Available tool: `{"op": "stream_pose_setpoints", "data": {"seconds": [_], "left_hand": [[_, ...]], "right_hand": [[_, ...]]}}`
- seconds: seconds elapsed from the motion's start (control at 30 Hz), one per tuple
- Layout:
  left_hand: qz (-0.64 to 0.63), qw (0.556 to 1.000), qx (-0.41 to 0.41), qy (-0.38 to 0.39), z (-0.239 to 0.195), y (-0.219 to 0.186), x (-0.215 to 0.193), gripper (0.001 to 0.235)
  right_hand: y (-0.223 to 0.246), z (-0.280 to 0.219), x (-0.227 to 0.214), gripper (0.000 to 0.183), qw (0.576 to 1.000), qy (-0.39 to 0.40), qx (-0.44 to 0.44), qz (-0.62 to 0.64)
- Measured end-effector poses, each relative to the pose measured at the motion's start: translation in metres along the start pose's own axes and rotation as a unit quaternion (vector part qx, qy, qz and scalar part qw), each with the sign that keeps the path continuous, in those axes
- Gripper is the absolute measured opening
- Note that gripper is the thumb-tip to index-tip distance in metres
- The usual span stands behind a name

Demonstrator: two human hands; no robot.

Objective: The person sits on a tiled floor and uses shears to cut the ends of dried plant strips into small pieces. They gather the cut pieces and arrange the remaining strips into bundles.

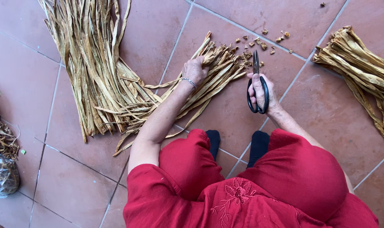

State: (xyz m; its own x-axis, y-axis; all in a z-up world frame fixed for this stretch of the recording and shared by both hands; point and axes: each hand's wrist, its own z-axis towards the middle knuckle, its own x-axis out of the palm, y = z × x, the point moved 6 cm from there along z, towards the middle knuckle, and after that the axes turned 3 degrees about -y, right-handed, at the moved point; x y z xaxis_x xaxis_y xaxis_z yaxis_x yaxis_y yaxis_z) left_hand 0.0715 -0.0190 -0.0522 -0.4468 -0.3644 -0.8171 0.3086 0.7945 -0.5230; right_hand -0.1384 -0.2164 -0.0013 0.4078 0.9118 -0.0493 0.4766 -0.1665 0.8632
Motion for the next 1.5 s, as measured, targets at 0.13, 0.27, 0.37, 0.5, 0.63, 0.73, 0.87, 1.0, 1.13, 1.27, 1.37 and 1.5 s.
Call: {"op": "stream_pose_setpoints", "data": {"seconds": [0.13, 0.27, 0.37, 0.5, 0.63, 0.73, 0.87, 1.0, 1.13, 1.27, 1.37, 1.5], "left_hand": [[-0.11, 0.989, 0.025, -0.092, 0.001, 0.009, -0.005, 0.015], [-0.345, 0.934, -0.057, 0.074, 0.001, 0.03, 0.013, 0.017], [-0.462, 0.873, -0.088, 0.13, -0.008, 0.023, 0.016, 0.014], [-0.517, 0.832, -0.113, 0.164, -0.023, 0.009, 0.008, 0.011], [-0.505, 0.826, -0.138, 0.207, -0.027, -0.002, -0.001, 0.011], [-0.503, 0.82, -0.172, 0.215, -0.032, -0.007, -0.004, 0.01], [-0.519, 0.809, -0.153, 0.23, -0.036, -0.017, -0.007, 0.012], [-0.523, 0.81, -0.139, 0.226, -0.038, -0.024, -0.013, 0.012], [-0.51, 0.827, -0.104, 0.211, -0.041, -0.031, -0.021, 0.019], [-0.49, 0.841, -0.12, 0.195, -0.039, -0.029, -0.016, 0.02], [-0.492, 0.839, -0.138, 0.185, -0.036, -0.023, -0.011, 0.02], [-0.483, 0.852, -0.165, 0.119, -0.032, -0.007, -0.027, 0.019]], "right_hand": [[-0.006, 0.003, 0.003, 0.06, 0.999, 0.041, -0.003, -0.031], [-0.005, 0.004, 0.015, 0.06, 0.988, 0.103, -0.05, -0.102], [-0.007, 0.005, 0.026, 0.059, 0.979, 0.121, -0.042, -0.157], [-0.005, 0.008, 0.033, 0.059, 0.973, 0.129, -0.046, -0.184], [-0.002, 0.008, 0.031, 0.059, 0.971, 0.138, -0.057, -0.187], [0.001, 0.007, 0.031, 0.059, 0.97, 0.139, -0.081, -0.182], [0.009, 0.004, 0.035, 0.058, 0.965, 0.137, -0.117, -0.192], [0.023, -0.005, 0.032, 0.049, 0.95, 0.113, -0.125, -0.262], [0.038, -0.01, 0.035, 0.047, 0.951, 0.102, -0.161, -0.242], [0.038, -0.016, 0.034, 0.047, 0.956, 0.09, -0.158, -0.228], [0.039, -0.013, 0.031, 0.048, 0.966, 0.078, -0.171, -0.177], [0.025, 0.002, 0.006, 0.054, 0.996, 0.011, -0.066, 0.06]]}}
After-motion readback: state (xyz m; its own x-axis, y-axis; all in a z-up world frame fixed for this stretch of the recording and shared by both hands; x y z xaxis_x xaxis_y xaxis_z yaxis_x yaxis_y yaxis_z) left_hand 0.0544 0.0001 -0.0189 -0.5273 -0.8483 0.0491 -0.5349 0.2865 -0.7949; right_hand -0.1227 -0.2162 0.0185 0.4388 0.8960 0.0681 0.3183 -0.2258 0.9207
